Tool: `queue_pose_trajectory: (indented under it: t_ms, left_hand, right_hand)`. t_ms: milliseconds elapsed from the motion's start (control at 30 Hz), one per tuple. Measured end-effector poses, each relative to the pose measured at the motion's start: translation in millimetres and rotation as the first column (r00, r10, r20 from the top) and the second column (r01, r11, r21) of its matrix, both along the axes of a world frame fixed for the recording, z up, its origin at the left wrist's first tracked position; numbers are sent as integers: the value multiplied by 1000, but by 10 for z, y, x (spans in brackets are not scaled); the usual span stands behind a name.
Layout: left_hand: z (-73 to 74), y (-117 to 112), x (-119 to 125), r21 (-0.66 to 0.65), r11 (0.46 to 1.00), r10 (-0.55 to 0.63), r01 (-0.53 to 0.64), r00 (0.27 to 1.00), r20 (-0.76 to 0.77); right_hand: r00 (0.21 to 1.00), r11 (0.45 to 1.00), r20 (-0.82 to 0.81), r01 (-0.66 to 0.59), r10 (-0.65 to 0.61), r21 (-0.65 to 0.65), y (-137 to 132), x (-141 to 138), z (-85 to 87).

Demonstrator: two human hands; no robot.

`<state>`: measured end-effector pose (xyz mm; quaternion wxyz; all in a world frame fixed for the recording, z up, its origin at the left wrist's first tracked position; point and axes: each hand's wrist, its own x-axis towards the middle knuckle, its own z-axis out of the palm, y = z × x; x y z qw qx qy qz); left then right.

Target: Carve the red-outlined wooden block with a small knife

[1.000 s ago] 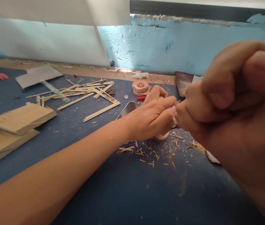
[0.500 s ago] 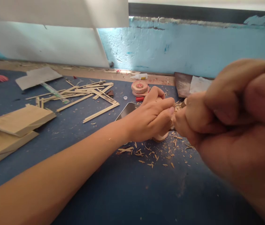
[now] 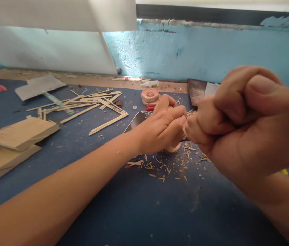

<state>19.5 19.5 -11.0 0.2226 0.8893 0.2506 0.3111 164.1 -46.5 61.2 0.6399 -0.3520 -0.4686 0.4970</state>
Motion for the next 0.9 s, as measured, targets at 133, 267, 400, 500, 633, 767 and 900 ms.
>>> queue_pose_trajectory:
  t_ms: [133,267,400,500,633,767,900]
  left_hand:
    - [8,3,12,25,999,-23,23,1000,-2]
    - [19,7,17,38,998,-52,51,999,16]
    - [16,-2,16,33,999,-35,35,999,5]
    - [-3,1,3,18,1000,-20,20,999,27]
    - [-21,19,-21,0,1000,-5,5,998,61]
    - [-17,30,-42,-3,1000,-5,6,999,48]
    - [-26,38,-56,0,1000,1,-1,999,42]
  right_hand:
    - [999,998,45,22,-25,66,-84,5,-2]
    - [997,997,66,30,-35,69,-112,-19,37]
    - [997,992,27,62,-66,107,-55,-18,-65]
    - [999,987,-4,-39,40,159,-17,-5,-264]
    - [990,978,29,-138,135,156,-26,0,-399]
    - [993,987,20,-120,118,103,-32,-5,-257]
    - [991,992,73,-114,110,48,-23,-24,-69]
